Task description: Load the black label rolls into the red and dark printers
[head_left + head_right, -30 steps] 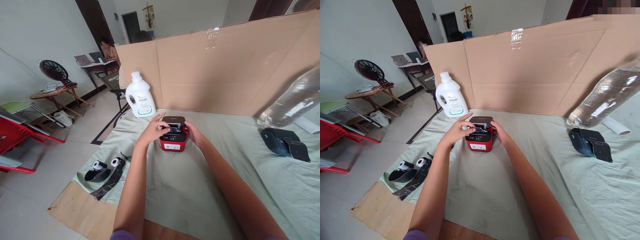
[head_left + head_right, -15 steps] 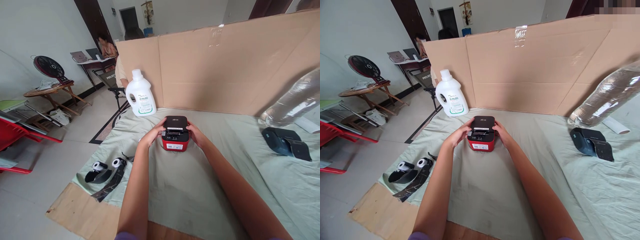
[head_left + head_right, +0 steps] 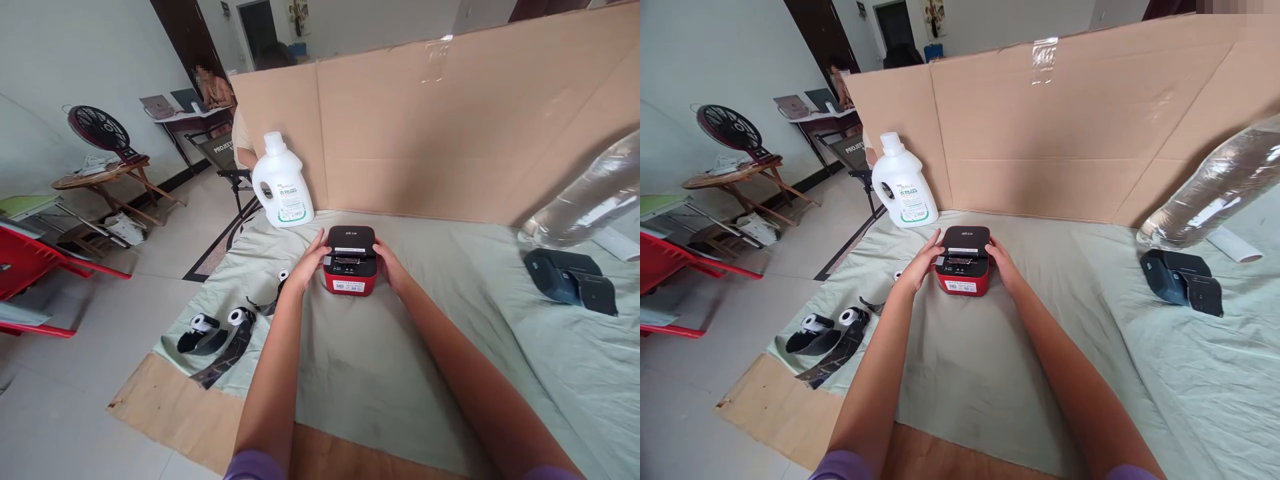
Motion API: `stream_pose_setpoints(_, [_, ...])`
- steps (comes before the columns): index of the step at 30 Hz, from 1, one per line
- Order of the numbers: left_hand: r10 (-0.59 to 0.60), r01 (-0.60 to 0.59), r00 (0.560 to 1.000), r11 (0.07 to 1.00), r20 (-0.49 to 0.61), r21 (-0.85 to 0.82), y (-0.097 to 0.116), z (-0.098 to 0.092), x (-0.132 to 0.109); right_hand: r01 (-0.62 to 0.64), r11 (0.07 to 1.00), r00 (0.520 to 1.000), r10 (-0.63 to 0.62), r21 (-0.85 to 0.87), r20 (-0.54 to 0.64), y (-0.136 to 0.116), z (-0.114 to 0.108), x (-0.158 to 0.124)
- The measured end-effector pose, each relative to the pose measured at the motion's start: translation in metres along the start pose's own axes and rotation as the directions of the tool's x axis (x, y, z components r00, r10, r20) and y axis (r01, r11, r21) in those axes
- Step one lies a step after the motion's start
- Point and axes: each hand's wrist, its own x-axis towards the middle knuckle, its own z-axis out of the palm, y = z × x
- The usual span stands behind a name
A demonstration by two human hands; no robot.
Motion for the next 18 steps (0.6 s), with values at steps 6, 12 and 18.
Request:
stream_pose_setpoints(6, [-0.037, 0.037, 0.997, 0.999, -0.062, 0.007, 0.001, 0.005, 0.008, -0.051, 0.999, 0.998, 0.051, -0.011, -0.03, -0.001, 0.001, 0.004])
stream_pose_setpoints(12, [0.005, -0.006, 1.0, 1.0, 0.03, 0.005, -0.005, -0.002, 0.0, 0.048, 0.999, 0.995, -0.048, 0.001, -0.085, 0.004, 0.003, 0.0])
stream_pose_setpoints(18, [0.003, -0.005, 0.999, 0.998, 0.031, 0.064, 0.002, -0.007, -0.003, 0.045, 0.998, 0.994, -0.05, -0.046, -0.097, 0.003, 0.0, -0.007])
